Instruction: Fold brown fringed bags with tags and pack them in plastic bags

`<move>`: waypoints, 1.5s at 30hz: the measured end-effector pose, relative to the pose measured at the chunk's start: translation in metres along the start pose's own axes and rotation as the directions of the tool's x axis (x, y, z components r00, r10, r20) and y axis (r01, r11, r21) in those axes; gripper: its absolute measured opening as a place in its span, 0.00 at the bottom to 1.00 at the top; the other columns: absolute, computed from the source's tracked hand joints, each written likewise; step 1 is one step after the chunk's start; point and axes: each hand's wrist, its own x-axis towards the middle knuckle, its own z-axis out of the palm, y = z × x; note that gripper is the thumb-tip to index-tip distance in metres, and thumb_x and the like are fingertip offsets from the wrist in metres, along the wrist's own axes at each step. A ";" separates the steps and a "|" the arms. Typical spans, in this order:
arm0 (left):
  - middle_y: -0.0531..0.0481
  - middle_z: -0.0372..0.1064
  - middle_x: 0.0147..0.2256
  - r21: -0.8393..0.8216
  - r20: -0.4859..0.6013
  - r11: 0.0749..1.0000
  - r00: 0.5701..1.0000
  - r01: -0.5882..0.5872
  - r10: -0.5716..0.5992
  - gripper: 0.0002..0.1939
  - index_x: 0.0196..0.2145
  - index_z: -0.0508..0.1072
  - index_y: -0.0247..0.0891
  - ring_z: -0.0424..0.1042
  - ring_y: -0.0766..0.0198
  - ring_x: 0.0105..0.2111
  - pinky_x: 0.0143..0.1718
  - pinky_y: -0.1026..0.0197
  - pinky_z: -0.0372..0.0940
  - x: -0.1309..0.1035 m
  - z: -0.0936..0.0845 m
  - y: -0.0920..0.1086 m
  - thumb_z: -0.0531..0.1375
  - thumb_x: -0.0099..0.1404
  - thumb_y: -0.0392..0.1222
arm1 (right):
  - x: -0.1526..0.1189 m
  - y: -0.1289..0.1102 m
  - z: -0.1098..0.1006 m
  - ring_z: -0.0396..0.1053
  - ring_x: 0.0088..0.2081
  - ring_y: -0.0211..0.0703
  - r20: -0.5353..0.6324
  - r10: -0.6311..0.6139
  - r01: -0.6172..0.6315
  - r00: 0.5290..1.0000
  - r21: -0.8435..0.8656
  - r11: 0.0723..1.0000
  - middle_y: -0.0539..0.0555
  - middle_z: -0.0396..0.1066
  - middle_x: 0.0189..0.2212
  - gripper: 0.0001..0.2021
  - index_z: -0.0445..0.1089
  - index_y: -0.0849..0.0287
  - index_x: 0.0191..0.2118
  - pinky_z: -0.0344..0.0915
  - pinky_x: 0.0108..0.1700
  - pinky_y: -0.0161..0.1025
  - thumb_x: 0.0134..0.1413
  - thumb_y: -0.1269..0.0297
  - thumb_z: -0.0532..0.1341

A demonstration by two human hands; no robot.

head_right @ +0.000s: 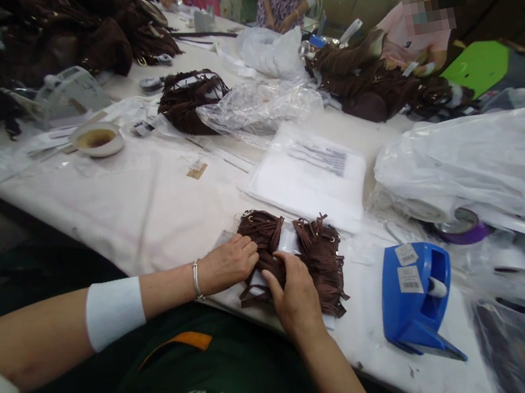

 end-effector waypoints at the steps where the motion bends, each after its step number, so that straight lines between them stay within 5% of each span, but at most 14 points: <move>1: 0.42 0.66 0.32 -0.008 -0.009 1.000 1.000 -0.013 0.013 0.06 0.30 0.69 0.32 0.62 0.56 0.34 0.35 0.55 0.56 -0.003 0.001 -0.001 0.54 0.65 0.33 | -0.004 0.000 0.002 0.65 0.48 0.51 -0.012 -0.054 0.053 0.998 -0.032 0.998 0.60 0.69 0.47 0.21 0.63 0.59 0.53 0.60 0.51 0.48 0.55 0.56 0.56; 5: 0.43 0.66 0.32 -0.038 -0.047 0.999 0.999 -0.019 0.017 0.07 0.30 0.68 0.33 0.62 0.57 0.34 0.37 0.55 0.57 -0.016 0.002 -0.003 0.53 0.65 0.34 | -0.013 0.000 0.001 0.62 0.51 0.52 0.049 -0.111 0.116 0.993 -0.124 0.985 0.58 0.68 0.48 0.20 0.63 0.56 0.54 0.59 0.54 0.51 0.56 0.62 0.56; 9: 0.43 0.65 0.32 -0.088 -0.049 0.996 0.999 -0.024 0.019 0.06 0.31 0.67 0.34 0.62 0.58 0.34 0.38 0.56 0.58 -0.024 0.001 -0.002 0.53 0.65 0.34 | 0.002 0.000 -0.029 0.66 0.50 0.49 0.224 -0.091 0.085 0.970 0.035 0.996 0.56 0.70 0.48 0.18 0.67 0.55 0.51 0.62 0.53 0.47 0.58 0.55 0.54; 13: 0.43 0.66 0.33 -0.061 -0.048 0.997 0.998 -0.044 0.041 0.07 0.31 0.68 0.34 0.63 0.58 0.34 0.38 0.56 0.59 -0.026 0.001 -0.002 0.51 0.66 0.35 | 0.041 0.009 -0.050 0.64 0.53 0.49 0.058 -0.125 0.132 0.990 -0.137 0.982 0.55 0.70 0.50 0.18 0.68 0.52 0.52 0.59 0.56 0.49 0.61 0.53 0.50; 18: 0.44 0.66 0.33 -0.032 -0.041 0.997 0.997 -0.066 0.065 0.08 0.31 0.68 0.34 0.63 0.58 0.35 0.39 0.56 0.61 -0.037 0.000 -0.003 0.51 0.66 0.36 | 0.073 0.043 -0.021 0.46 0.65 0.50 0.299 -0.151 0.248 0.942 -0.319 0.915 0.51 0.55 0.62 0.23 0.52 0.48 0.63 0.42 0.63 0.60 0.63 0.57 0.48; 22: 0.45 0.66 0.33 -0.098 -0.103 0.993 0.993 -0.061 0.051 0.07 0.31 0.67 0.35 0.64 0.59 0.35 0.40 0.56 0.62 -0.058 -0.001 -0.001 0.51 0.66 0.35 | 0.074 0.059 -0.008 0.41 0.66 0.48 0.327 -0.131 0.243 0.936 -0.329 0.913 0.49 0.51 0.64 0.24 0.46 0.45 0.64 0.38 0.63 0.61 0.64 0.56 0.45; 27: 0.46 0.66 0.31 -0.197 -0.172 0.980 0.983 0.028 -0.062 0.06 0.33 0.66 0.35 0.66 0.60 0.35 0.40 0.56 0.64 -0.080 0.010 0.010 0.51 0.65 0.32 | 0.073 0.056 -0.012 0.42 0.66 0.47 0.310 -0.123 0.229 0.943 -0.335 0.914 0.50 0.52 0.63 0.23 0.47 0.45 0.64 0.39 0.63 0.60 0.64 0.57 0.45; 33: 0.44 0.67 0.37 -0.165 -0.133 0.973 0.973 0.164 -0.187 0.03 0.36 0.66 0.35 0.66 0.56 0.41 0.44 0.53 0.64 -0.081 0.015 0.022 0.53 0.66 0.36 | 0.069 0.052 -0.010 0.42 0.66 0.46 0.266 -0.113 0.203 0.957 -0.340 0.918 0.50 0.50 0.64 0.24 0.47 0.46 0.64 0.38 0.64 0.57 0.64 0.56 0.44; 38: 0.42 0.66 0.41 -0.100 -0.111 0.984 0.982 0.145 -0.156 0.09 0.45 0.65 0.34 0.65 0.54 0.45 0.48 0.50 0.61 -0.071 0.010 0.029 0.51 0.69 0.37 | 0.064 0.050 -0.009 0.42 0.66 0.45 0.197 -0.115 0.181 0.974 -0.361 0.915 0.50 0.48 0.65 0.24 0.48 0.47 0.64 0.37 0.64 0.54 0.64 0.54 0.46; 45: 0.46 0.66 0.32 -0.135 -0.126 0.991 0.992 0.003 -0.020 0.10 0.34 0.66 0.36 0.66 0.59 0.36 0.42 0.55 0.64 -0.066 0.005 0.026 0.47 0.69 0.33 | 0.059 0.049 -0.004 0.43 0.65 0.47 0.107 -0.150 0.166 0.983 -0.158 0.973 0.53 0.55 0.62 0.23 0.55 0.52 0.62 0.31 0.65 0.55 0.63 0.56 0.50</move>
